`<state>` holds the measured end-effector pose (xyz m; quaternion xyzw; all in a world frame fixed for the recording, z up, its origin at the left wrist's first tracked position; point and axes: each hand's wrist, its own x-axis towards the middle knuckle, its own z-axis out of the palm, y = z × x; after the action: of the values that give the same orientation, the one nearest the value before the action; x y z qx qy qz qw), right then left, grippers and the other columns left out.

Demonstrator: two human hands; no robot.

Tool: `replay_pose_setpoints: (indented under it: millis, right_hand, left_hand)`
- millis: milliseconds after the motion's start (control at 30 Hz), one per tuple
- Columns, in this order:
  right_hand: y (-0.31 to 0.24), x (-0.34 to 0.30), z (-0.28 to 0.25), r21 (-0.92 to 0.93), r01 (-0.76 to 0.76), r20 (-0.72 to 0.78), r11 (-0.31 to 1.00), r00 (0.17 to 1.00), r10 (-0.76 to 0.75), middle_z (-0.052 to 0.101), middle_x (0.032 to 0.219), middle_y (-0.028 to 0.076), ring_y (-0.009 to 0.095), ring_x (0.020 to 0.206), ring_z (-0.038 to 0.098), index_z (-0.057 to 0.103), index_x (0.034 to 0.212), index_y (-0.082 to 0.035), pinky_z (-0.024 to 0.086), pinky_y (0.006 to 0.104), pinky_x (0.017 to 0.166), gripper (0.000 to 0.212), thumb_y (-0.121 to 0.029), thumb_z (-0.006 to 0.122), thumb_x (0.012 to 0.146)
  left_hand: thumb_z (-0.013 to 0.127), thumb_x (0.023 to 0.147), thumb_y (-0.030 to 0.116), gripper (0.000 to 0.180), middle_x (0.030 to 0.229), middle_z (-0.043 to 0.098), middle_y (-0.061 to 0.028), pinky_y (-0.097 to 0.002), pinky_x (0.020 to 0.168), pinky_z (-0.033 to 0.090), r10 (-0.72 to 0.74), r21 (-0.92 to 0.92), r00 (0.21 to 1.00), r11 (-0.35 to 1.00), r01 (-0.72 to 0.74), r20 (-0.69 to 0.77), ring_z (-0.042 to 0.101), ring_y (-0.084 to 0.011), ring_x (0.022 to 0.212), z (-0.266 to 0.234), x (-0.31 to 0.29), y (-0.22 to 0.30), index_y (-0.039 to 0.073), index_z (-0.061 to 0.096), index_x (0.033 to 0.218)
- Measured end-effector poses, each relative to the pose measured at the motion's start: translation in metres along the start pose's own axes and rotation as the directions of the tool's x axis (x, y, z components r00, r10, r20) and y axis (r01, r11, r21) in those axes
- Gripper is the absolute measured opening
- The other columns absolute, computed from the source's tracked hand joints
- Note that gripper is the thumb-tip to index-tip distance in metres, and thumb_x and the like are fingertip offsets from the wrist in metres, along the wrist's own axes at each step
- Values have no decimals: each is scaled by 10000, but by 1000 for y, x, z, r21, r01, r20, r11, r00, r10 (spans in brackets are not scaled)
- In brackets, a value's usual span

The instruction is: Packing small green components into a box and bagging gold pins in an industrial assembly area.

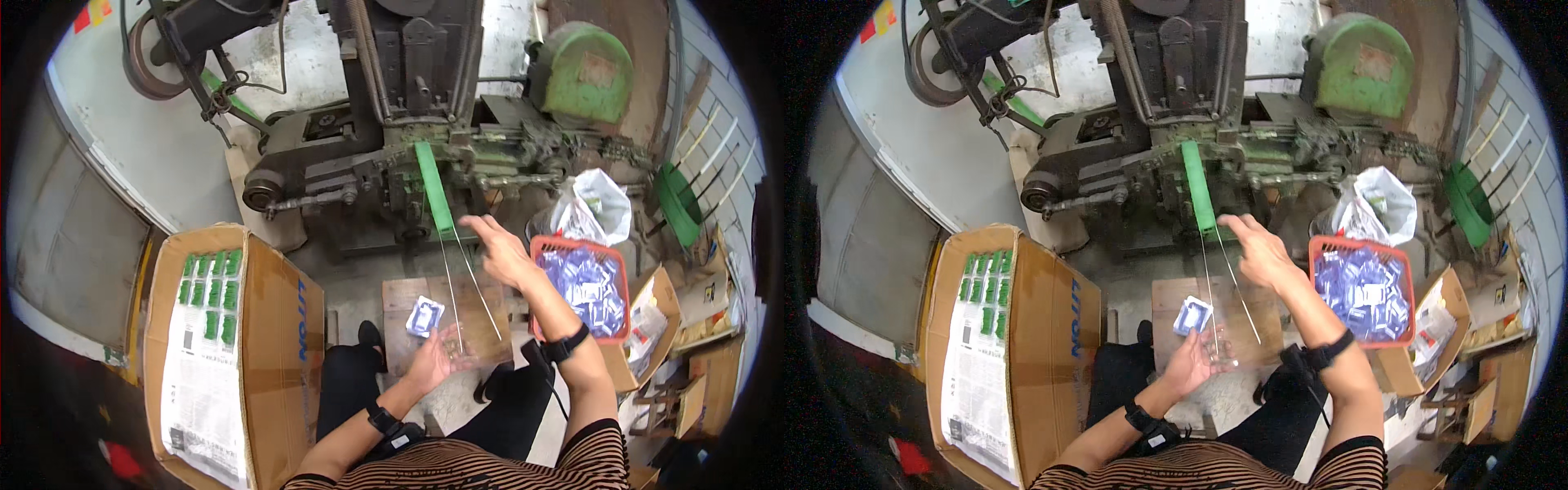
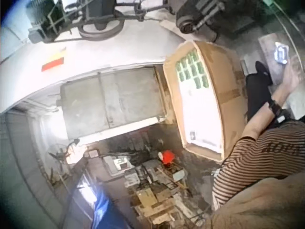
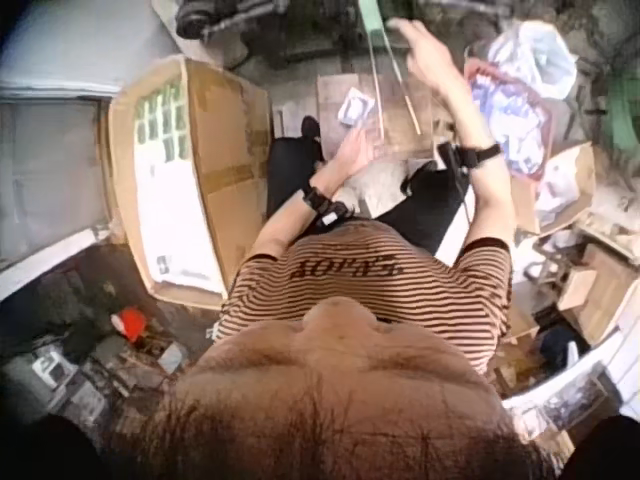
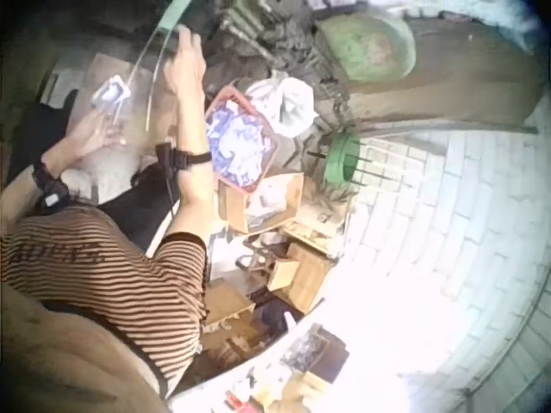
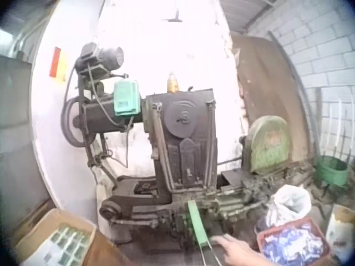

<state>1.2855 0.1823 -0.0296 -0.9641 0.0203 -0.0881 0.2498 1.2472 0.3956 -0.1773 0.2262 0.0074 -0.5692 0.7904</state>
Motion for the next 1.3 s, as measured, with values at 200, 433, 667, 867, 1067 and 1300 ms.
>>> replay_pose_setpoints:
  millis: [200,433,667,867,1067,1300]
  right_hand:
    - [41,79,32,-207,25,-32,978,999,-32,505,1077,202,383,1038,517,438,1237,-139,450,433,842,606,54,540,671]
    - [4,22,12,37,-51,165,998,985,44,614,962,178,316,892,605,647,859,-3,468,368,795,258,78,489,672]
    - [33,-16,37,482,-42,83,875,997,2,641,922,126,202,878,606,636,985,26,467,310,781,229,28,578,764]
    - [3,-74,39,426,-112,39,898,994,105,642,873,152,248,828,624,644,918,32,472,331,754,165,-26,573,780]
    - [-16,-98,43,245,-120,-130,962,979,155,611,856,181,366,823,592,638,882,-27,469,417,731,168,-4,538,749]
    - [-20,-129,47,299,-118,-156,947,973,171,594,852,151,317,815,594,652,918,-53,472,371,712,212,-1,541,745]
  left_hand:
    - [287,935,540,598,1056,532,-110,-432,845,465,11,86,997,996,-4,-83,557,-254,1022,15,11,-17,83,340,1317]
    - [285,934,548,612,1015,544,-106,-427,817,474,50,60,981,997,-40,-186,578,-254,972,36,13,-15,81,321,1328]
    - [298,941,531,569,1023,547,-119,-443,775,498,72,4,975,997,-73,-212,586,-286,937,51,26,-16,59,359,1253]
    - [253,965,476,492,1088,540,-144,-481,800,496,164,19,935,986,-167,-315,572,-304,984,52,27,-5,88,376,1241]
    - [271,955,496,469,1106,575,-87,-507,814,492,73,98,959,994,-48,-274,585,-254,984,49,40,-7,133,472,1173]
    - [346,947,439,390,852,635,-59,-278,417,495,12,270,920,957,103,-392,637,-189,654,63,18,-14,104,511,1060]
